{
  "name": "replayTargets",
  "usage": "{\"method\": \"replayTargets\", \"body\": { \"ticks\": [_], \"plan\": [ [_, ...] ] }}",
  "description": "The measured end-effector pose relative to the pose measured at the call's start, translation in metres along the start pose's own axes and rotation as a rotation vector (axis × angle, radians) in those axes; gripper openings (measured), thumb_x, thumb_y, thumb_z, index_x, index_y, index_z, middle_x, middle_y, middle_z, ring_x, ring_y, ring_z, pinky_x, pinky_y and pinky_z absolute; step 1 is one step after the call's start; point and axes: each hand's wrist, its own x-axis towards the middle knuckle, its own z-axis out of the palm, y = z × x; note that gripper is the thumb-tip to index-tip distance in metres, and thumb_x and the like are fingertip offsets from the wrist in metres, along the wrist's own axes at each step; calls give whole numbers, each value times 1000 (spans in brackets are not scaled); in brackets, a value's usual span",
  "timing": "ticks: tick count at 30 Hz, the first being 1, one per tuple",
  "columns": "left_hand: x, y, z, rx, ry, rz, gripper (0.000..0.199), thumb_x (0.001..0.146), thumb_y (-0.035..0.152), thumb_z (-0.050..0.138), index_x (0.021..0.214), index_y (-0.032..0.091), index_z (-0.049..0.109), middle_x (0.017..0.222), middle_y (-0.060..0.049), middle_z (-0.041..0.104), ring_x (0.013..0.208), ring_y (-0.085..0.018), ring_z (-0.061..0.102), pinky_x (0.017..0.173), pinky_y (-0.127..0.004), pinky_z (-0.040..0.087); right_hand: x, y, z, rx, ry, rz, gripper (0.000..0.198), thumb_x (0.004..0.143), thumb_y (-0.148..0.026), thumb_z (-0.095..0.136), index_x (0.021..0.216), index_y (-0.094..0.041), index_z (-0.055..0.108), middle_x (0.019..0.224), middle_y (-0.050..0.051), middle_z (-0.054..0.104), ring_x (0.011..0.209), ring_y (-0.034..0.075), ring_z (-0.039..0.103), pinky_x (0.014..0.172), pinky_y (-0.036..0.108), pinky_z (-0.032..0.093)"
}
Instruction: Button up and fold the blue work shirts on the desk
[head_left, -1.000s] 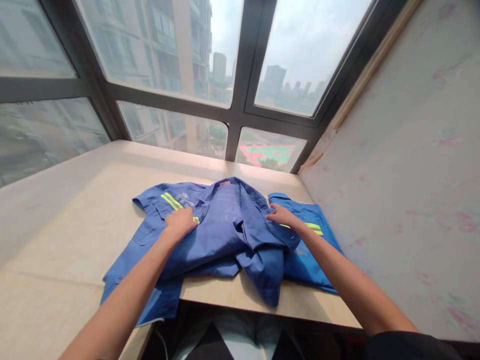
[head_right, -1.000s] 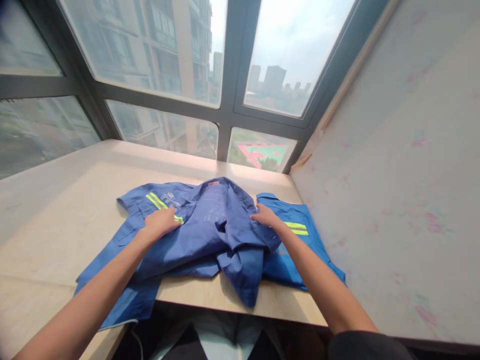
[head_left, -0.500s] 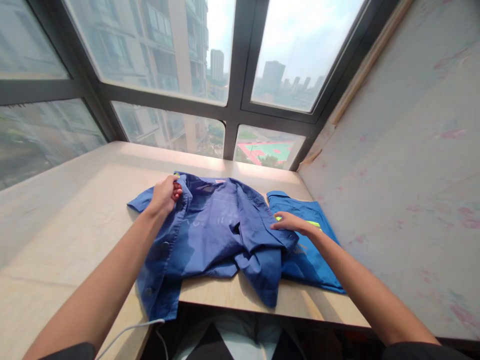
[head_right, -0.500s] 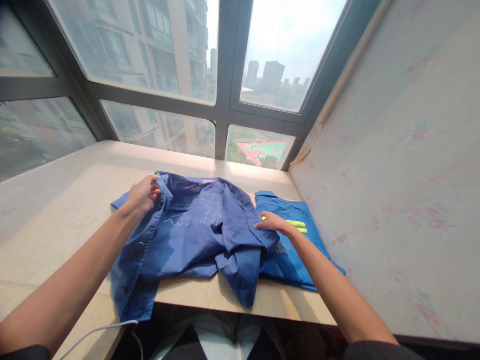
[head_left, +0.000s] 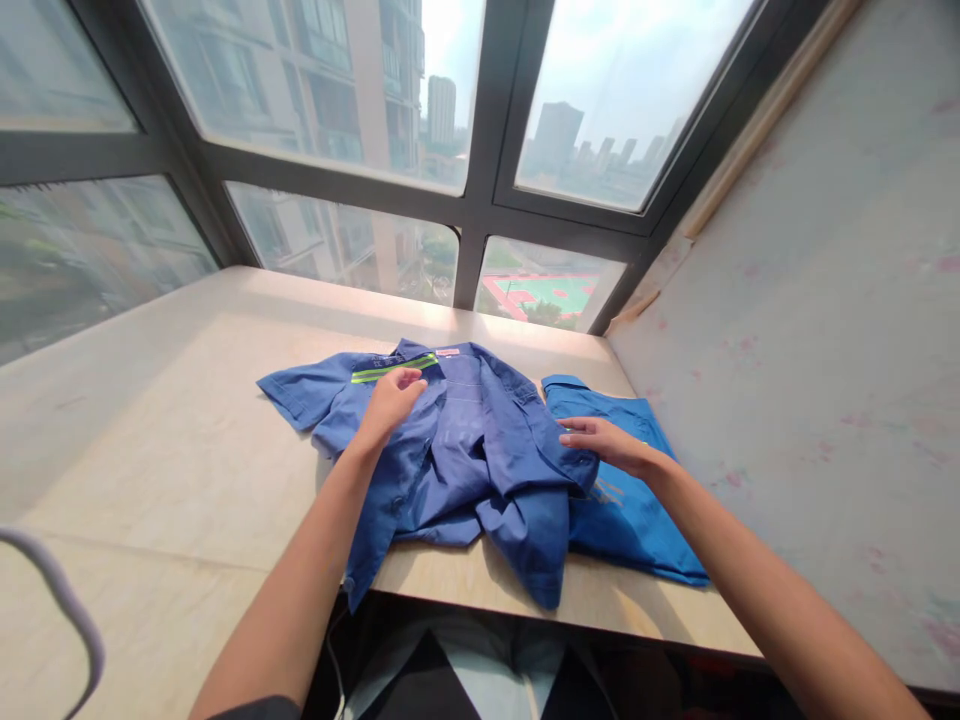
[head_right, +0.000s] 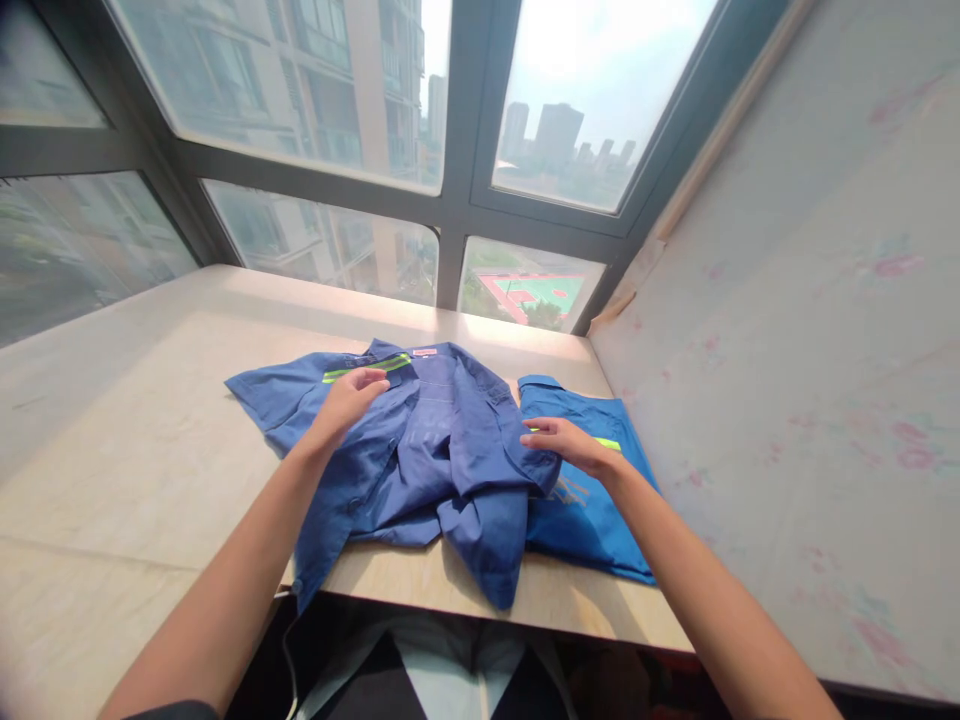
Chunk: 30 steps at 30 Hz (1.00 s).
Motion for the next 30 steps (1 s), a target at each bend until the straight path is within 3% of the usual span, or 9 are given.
{"method": "replayTargets", "body": {
  "ticks": [3,5,11,13,16,19,23,27,30],
  "plan": [
    [-51,-13,-22,254,149,74,40,86,38,49,117,17,64,124,-11,68,119,-28,61,106,-41,46,-16,6,3,-75,-119,-61,56,70,-49,80,115,-17,72,109,8,74,108,30,66,97,41,52],
    [-86,-24,-31,501,133,129,43,86,34,48,124,19,63,131,-12,64,132,-29,52,113,-44,39,-26,10,3,-153,-137,-72,56,68,-46,82,116,-19,73,110,6,74,107,30,66,95,41,52],
    [-142,-53,-57,1016,-388,161,88,58,29,75,143,28,51,161,-11,30,151,-42,12,118,-65,13,-37,17,-4,-423,-134,-55,40,71,-46,77,99,-18,77,95,4,76,89,28,68,82,38,55],
    [-141,-58,-65,1103,-439,110,103,52,27,80,149,25,44,162,-14,26,151,-43,12,118,-64,16,-36,14,-2,-404,-98,-90,35,73,-48,74,91,-18,78,91,3,76,87,27,68,80,36,55],
    [-132,-57,-72,1145,-333,85,94,63,26,73,151,17,40,154,-21,42,143,-38,37,113,-51,35,-34,2,7,-264,97,-115,32,69,-47,76,87,-20,76,85,1,75,80,24,68,73,33,56],
    [-124,-48,-79,1059,-186,13,66,77,25,58,142,16,51,127,-19,66,116,-34,63,93,-41,51,-32,-18,17,52,277,-115,34,63,-41,80,88,-20,73,80,0,74,70,20,67,65,30,55],
    [-117,-29,-91,819,73,-112,31,80,35,55,101,20,73,86,-9,73,85,-31,70,71,-37,53,-28,-49,21,493,461,-179,21,61,-30,80,74,-18,67,67,0,69,58,15,62,55,25,54],
    [-95,-5,-89,133,436,-50,37,71,46,66,94,17,69,67,-2,65,59,-18,61,54,-28,51,-26,-81,36,721,566,-383,16,66,-24,74,72,-20,60,63,-4,62,55,13,60,53,24,54],
    [-73,15,-71,-362,511,-18,45,69,39,68,107,14,63,73,-2,65,57,-14,61,54,-27,55,-25,-100,67,674,407,-525,25,71,-28,73,92,-21,61,75,-4,65,60,12,63,55,23,55]
  ]
}}
